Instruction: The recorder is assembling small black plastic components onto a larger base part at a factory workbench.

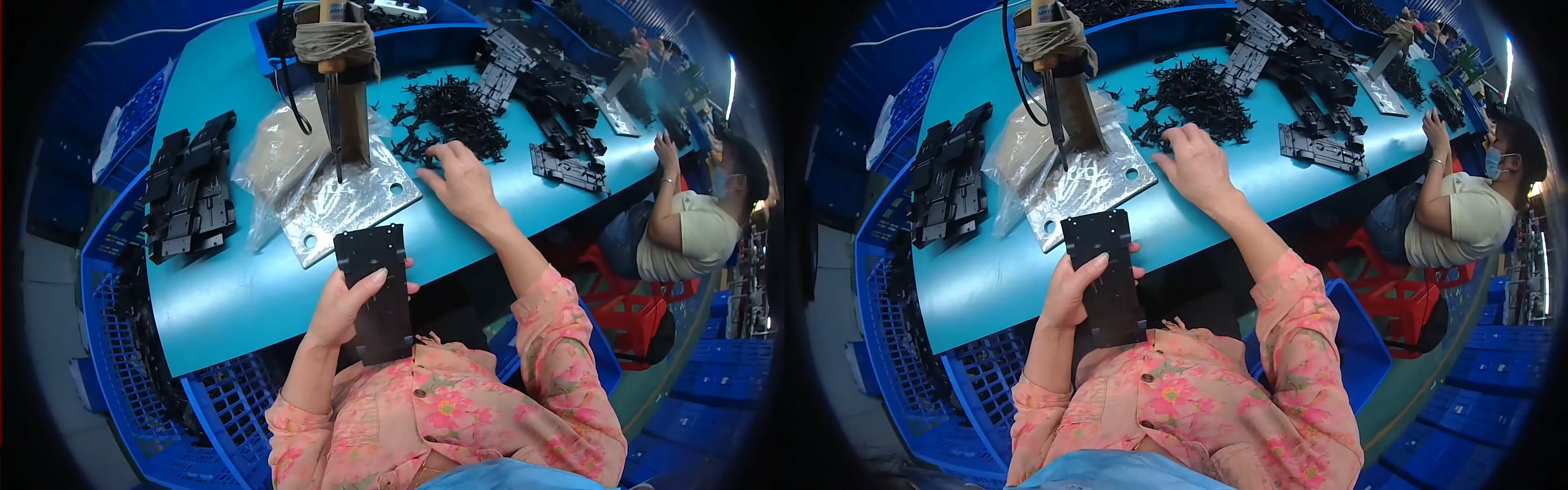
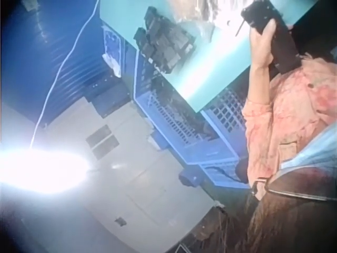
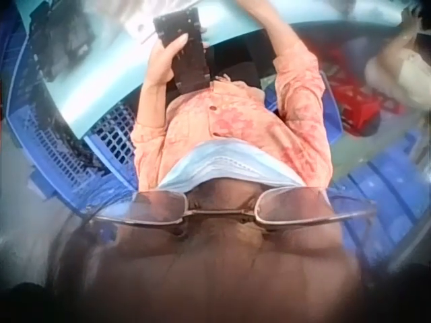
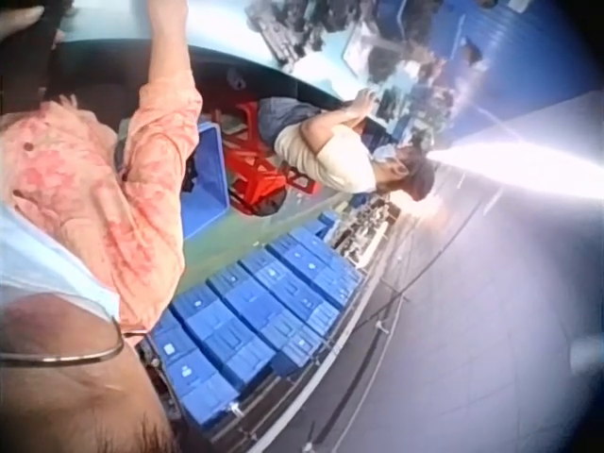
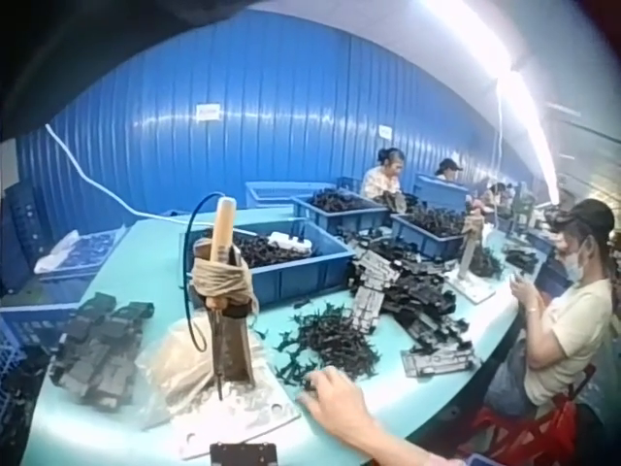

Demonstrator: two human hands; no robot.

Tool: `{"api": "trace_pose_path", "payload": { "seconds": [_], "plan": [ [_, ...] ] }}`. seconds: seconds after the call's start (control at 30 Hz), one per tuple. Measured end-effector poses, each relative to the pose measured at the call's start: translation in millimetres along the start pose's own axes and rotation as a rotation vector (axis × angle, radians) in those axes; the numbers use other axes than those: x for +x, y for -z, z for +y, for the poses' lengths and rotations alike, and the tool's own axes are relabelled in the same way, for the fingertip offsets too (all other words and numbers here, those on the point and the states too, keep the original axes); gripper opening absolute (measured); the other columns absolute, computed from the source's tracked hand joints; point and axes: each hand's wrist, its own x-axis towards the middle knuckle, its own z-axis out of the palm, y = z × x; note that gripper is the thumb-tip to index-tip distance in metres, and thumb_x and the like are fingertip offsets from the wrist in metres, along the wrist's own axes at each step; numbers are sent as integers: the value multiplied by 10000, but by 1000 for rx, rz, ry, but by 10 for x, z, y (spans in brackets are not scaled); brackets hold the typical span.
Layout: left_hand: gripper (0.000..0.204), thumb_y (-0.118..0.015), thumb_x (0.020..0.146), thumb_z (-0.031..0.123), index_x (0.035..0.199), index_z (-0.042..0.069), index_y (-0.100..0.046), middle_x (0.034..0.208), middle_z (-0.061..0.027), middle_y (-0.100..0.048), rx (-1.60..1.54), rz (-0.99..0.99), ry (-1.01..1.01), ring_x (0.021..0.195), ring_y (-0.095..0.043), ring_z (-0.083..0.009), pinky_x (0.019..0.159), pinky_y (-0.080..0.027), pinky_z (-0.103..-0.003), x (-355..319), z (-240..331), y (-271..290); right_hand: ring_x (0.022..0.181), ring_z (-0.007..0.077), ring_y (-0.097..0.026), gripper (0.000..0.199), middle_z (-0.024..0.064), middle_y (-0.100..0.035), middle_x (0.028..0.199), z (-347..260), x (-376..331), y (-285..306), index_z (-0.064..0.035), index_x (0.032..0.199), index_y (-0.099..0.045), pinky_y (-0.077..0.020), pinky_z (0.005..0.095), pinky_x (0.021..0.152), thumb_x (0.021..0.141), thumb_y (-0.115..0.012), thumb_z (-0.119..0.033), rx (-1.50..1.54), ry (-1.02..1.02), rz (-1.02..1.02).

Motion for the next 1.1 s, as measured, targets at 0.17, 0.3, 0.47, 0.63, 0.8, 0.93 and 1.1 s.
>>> {"api": "trace_pose_path", "payload": {
  "seconds": [0.17,0.3,0.47,0.63,0.8,0.93,1.1],
  "plan": [
    [335,-503,828,145,1105,-35,-447,1021,-139,-549,-52,44,39,856,-591,-235,710,-497,-326,-8,-4,30,643,265,-552,198,107,-551,729,30,57,-1,-29,839,-575,-455,335,587,720,-627,-178,-89,-7,-156],
    [330,-506,829,146,1099,-35,-452,1021,-140,-549,-43,28,41,861,-591,-235,708,-498,-325,-22,-12,40,566,164,-535,152,47,-576,687,133,52,146,-8,821,-569,-435,268,526,755,-600,-141,372,-281,-150],
    [323,-497,833,137,1103,-35,-449,1020,-139,-547,-13,15,50,868,-589,-240,729,-490,-325,-19,-9,38,538,58,-486,162,53,-555,712,198,60,438,-16,920,-517,-377,167,447,790,-569,-97,1195,-948,-331],
    [316,-488,834,121,1105,-35,-445,1021,-141,-544,-21,1,52,870,-589,-247,747,-483,-333,-8,-16,46,517,53,-482,176,68,-553,718,354,-64,475,-12,936,-492,-365,157,432,800,-558,-102,1130,-979,-451],
    [311,-484,834,114,1104,-36,-445,1019,-141,-543,-22,5,47,870,-589,-250,749,-484,-336,-16,-14,45,519,73,-496,143,44,-561,703,222,-87,560,14,860,-557,-394,213,456,779,-575,-102,452,-564,-424],
    [310,-485,834,111,1103,-38,-443,1019,-142,-542,-32,14,47,867,-590,-252,747,-487,-338,-11,-15,30,547,93,-505,133,51,-565,735,182,-171,531,7,848,-576,-407,231,489,766,-582,-97,320,-323,-182],
    [313,-485,835,112,1106,-39,-440,1018,-144,-542,-37,14,46,866,-590,-253,744,-489,-339,-8,-24,25,616,165,-515,173,77,-539,789,125,-216,408,-11,892,-584,-424,262,552,746,-594,-103,182,-82,-229]
  ]
}}
